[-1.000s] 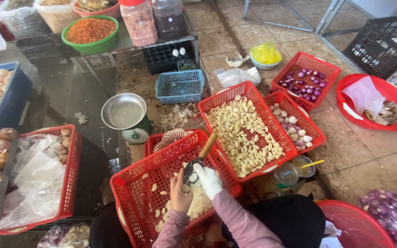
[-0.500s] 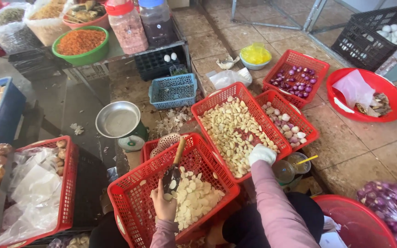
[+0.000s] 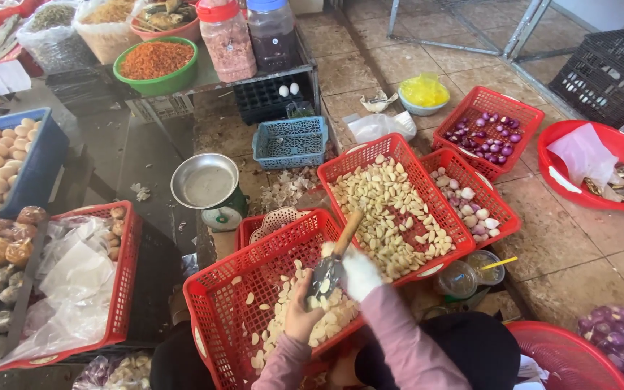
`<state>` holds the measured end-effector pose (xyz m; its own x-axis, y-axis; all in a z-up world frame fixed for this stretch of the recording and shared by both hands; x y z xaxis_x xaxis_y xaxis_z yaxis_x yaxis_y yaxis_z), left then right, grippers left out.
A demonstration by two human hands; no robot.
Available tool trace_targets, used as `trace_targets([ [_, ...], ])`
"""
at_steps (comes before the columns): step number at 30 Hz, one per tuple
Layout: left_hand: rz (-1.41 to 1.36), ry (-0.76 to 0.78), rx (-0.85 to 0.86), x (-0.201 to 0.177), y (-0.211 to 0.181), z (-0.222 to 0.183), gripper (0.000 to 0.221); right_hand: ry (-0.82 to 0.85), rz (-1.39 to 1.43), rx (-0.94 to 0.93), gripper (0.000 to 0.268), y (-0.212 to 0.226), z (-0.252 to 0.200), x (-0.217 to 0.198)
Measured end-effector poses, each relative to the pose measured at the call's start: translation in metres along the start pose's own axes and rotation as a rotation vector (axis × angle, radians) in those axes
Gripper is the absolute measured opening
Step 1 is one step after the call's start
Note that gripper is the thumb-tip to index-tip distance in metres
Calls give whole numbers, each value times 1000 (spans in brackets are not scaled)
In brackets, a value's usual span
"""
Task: Slicing garlic cloves into thin pieces using a knife over a red basket in a produce area.
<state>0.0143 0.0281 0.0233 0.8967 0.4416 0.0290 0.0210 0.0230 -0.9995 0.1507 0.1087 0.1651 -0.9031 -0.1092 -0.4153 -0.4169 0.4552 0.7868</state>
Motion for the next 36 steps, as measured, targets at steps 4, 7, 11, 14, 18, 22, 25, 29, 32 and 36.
trace_targets([
  [4, 202, -80, 29, 0, 10, 10, 97, -53, -402, -689, 79, -76, 39, 52],
  [7, 436, -180, 222, -5, 3, 5, 89, 100, 401, -149, 57, -72, 30, 57],
  [11, 479, -198, 312, -4, -3, 2, 90, 29, 64, 131, 55, -34, -4, 36],
  [14, 445, -195, 271, -9, -2, 3, 87, 99, 74, 88, 51, -43, 13, 42],
  [18, 513, -168, 331, -10, 11, 7, 92, 94, 455, 222, 38, -38, 8, 49],
  [22, 507, -164, 222, -14, 19, 12, 90, 134, 305, 233, 43, -39, 8, 51],
  [25, 491, -141, 211, -15, 21, 12, 90, 154, 498, 223, 31, -54, 20, 63],
  [29, 526, -143, 177, -19, 31, 17, 91, 159, 75, 171, 63, -52, 19, 59],
  [32, 487, -107, 219, -15, 21, 12, 92, 78, 130, 20, 38, -24, -7, 43],
  [36, 506, -125, 231, -17, 24, 15, 94, 5, 291, 214, 52, -49, 13, 56],
])
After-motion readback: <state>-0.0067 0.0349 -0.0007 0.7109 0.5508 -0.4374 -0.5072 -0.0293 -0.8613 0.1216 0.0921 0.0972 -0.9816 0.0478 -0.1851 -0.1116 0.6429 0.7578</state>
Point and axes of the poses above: each hand's wrist, its own z-axis towards the middle knuckle, its own x-axis out of the palm, y = z × x, the point moved 3 cm from there along z, towards the middle knuckle, and after that the axes turned 11 degrees about -y, right-handed, at the moved point
